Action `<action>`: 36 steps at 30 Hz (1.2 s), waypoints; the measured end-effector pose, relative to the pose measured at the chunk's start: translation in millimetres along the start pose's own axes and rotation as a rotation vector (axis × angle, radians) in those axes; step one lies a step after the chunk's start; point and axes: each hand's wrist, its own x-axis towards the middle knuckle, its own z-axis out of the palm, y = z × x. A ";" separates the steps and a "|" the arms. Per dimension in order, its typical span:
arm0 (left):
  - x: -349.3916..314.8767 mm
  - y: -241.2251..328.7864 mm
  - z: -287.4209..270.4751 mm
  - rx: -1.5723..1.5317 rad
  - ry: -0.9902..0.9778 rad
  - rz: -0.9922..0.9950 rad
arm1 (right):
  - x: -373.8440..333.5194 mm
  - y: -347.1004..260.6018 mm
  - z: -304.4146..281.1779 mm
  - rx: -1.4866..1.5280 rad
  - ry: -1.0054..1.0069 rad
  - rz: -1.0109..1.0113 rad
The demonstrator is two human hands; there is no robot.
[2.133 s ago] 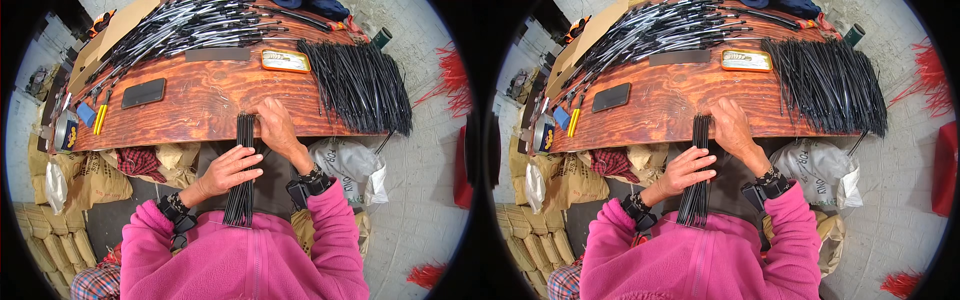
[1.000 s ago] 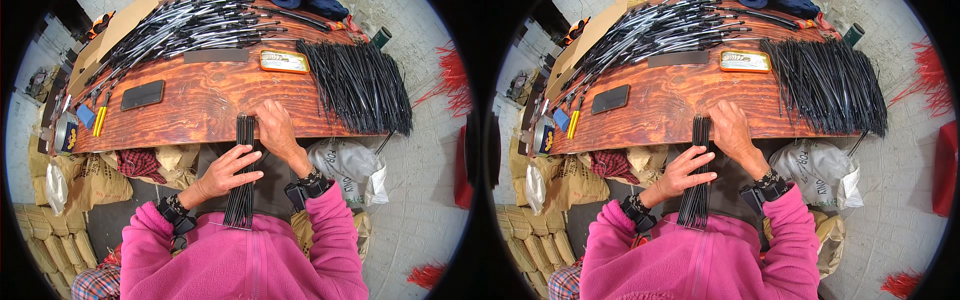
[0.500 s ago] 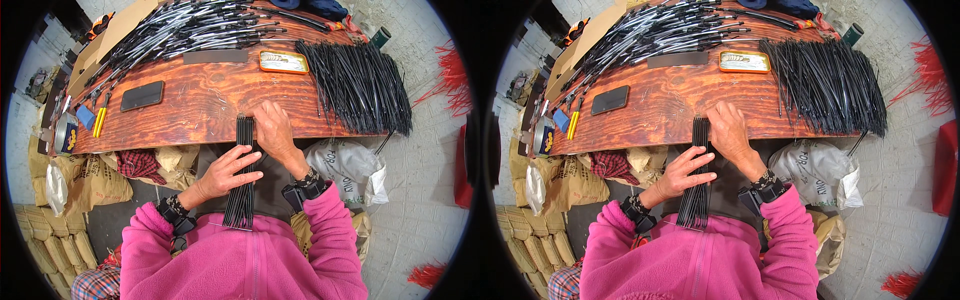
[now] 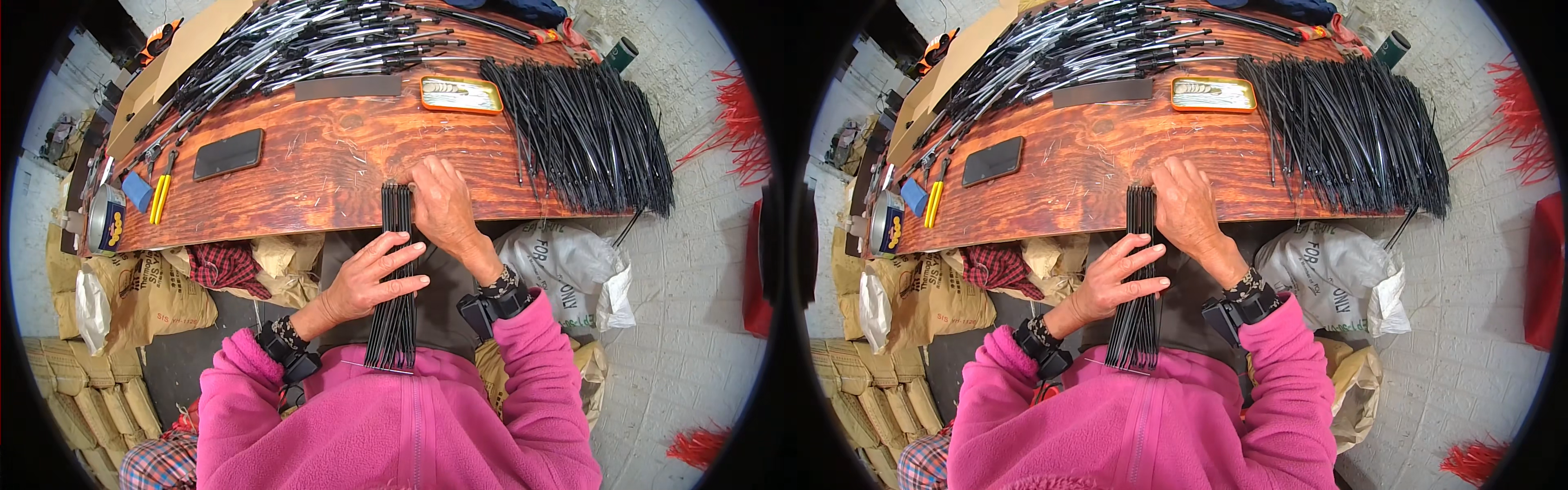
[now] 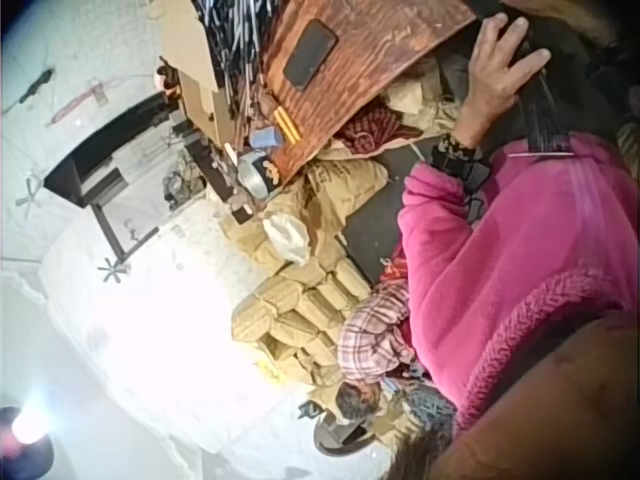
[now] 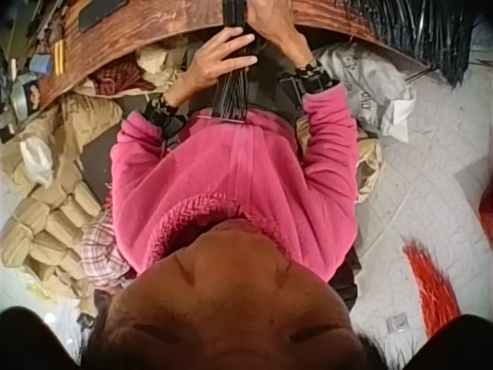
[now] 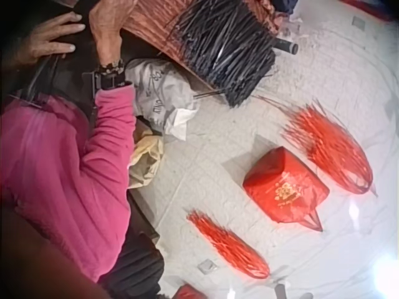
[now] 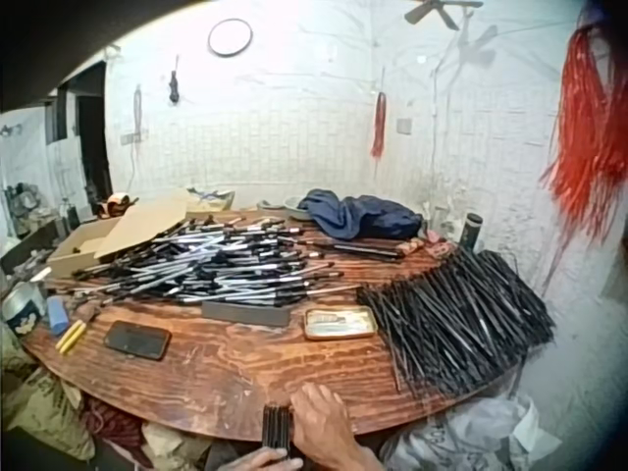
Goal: Bundling and securing black plastic ties or rods at a production workbench using pliers.
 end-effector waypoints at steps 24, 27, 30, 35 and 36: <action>-0.3 -1.8 0.0 -0.018 -0.020 -0.028 | 1.5 -0.8 -0.1 -0.003 -0.003 0.022; 0.7 -1.0 -1.0 -0.015 -0.027 -0.030 | 1.2 -0.4 0.2 -0.013 -0.002 0.002; 1.8 -0.7 -2.2 -0.007 -0.034 -0.032 | 1.9 -0.4 0.7 -0.017 0.005 -0.002; 2.2 -1.5 -2.6 -0.001 -0.033 -0.010 | 0.9 -0.3 2.1 -0.041 0.018 -0.001; 1.2 -1.1 -2.4 0.004 -0.031 -0.002 | 0.5 -2.1 2.4 -0.045 0.025 -0.007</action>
